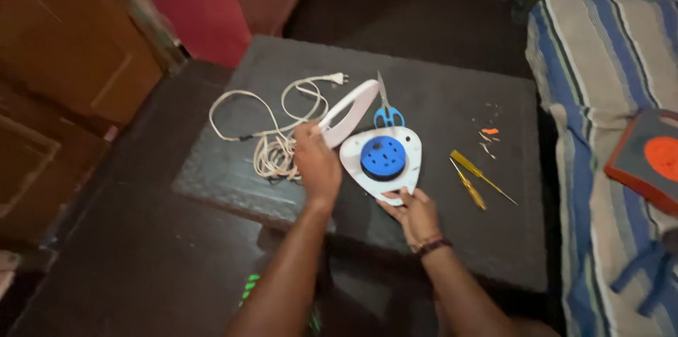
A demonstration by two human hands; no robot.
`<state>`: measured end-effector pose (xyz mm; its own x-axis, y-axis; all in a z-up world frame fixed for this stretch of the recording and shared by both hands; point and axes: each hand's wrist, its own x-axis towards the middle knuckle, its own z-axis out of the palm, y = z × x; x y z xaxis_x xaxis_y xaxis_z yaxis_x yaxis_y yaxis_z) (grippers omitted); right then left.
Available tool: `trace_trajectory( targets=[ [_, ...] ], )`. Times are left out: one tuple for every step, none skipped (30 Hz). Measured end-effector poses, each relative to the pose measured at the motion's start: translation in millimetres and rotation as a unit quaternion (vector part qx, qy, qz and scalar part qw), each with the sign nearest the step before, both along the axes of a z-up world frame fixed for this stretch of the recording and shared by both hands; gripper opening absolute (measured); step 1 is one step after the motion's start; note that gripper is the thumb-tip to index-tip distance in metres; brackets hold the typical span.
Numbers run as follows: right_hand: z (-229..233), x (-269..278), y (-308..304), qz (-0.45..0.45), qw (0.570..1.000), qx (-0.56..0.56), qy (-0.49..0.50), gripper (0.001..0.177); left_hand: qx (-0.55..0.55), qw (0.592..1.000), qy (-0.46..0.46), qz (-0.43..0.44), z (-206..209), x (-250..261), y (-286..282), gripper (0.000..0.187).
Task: The person disassembles a white triangular power strip using a screwdriver, removes the internal blue socket module, and then strips the ends of the power cord with scissors. The person works on a dark table with tools and parts laid out.
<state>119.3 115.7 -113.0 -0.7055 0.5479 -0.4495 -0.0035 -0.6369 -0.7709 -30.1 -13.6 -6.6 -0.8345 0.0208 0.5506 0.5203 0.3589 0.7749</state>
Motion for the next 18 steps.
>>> trace_trajectory(
  targets=[
    [5, 0, 3, -0.006, 1.0, 0.0, -0.001, 0.029, 0.033, 0.997, -0.073, 0.022, -3, -8, -5, 0.02],
    [9, 3, 5, 0.0, 1.0, 0.012, -0.012, 0.028, 0.07, 0.989, -0.129, 0.032, -7, -14, -10, 0.022],
    [13, 6, 8, 0.007, 0.999, 0.024, -0.022, 0.028, 0.107, 0.976, -0.184, 0.042, -11, -19, -14, 0.024],
    [16, 8, 11, 0.012, 0.999, 0.037, -0.035, 0.028, 0.144, 0.958, -0.241, 0.049, -15, -22, -18, 0.026],
    [19, 7, 12, 0.01, 0.997, 0.048, -0.053, 0.028, 0.134, 0.97, -0.195, 0.056, -17, -27, -22, 0.027],
    [21, 8, 14, 0.008, 0.995, 0.061, -0.074, 0.029, 0.126, 0.978, -0.151, 0.063, -19, -31, -24, 0.028],
    [24, 8, 15, 0.006, 0.993, 0.073, -0.095, 0.029, 0.116, 0.985, -0.107, 0.069, -21, -34, -25, 0.029],
    [26, 9, 14, 0.011, 0.99, 0.082, -0.116, 0.029, 0.178, 0.968, -0.168, 0.053, -22, -36, -26, 0.028],
    [28, 9, 15, 0.016, 0.986, 0.09, -0.138, 0.029, 0.238, 0.943, -0.228, 0.037, -22, -40, -26, 0.027],
    [30, 11, 15, 0.023, 0.982, 0.098, -0.161, 0.029, 0.296, 0.911, -0.288, 0.023, -23, -40, -26, 0.028],
    [32, 14, 16, 0.039, 0.974, 0.105, -0.198, 0.031, 0.281, 0.916, -0.285, 0.024, -24, -39, -27, 0.029],
    [37, 15, 18, 0.054, 0.965, 0.113, -0.232, 0.032, 0.267, 0.922, -0.281, 0.023, -23, -40, -27, 0.03],
    [42, 14, 20, 0.07, 0.954, 0.121, -0.266, 0.033, 0.252, 0.927, -0.277, 0.023, -22, -39, -27, 0.031],
    [48, 13, 23, 0.091, 0.941, 0.141, -0.294, 0.036, 0.258, 0.929, -0.264, 0.008, -21, -39, -27, 0.031],
    [54, 13, 26, 0.113, 0.926, 0.16, -0.321, 0.038, 0.263, 0.931, -0.252, -0.006, -19, -39, -27, 0.031],
    [60, 15, 27, 0.134, 0.91, 0.178, -0.349, 0.04, 0.267, 0.933, -0.24, -0.021, -19, -37, -27, 0.031],
    [66, 17, 30, 0.15, 0.843, 0.332, -0.395, 0.039, 0.293, 0.921, -0.248, -0.061, -19, -36, -27, 0.031],
    [73, 21, 33, 0.162, 0.751, 0.476, -0.429, 0.039, 0.318, 0.907, -0.257, -0.1, -19, -33, -24, 0.031]
  ],
)
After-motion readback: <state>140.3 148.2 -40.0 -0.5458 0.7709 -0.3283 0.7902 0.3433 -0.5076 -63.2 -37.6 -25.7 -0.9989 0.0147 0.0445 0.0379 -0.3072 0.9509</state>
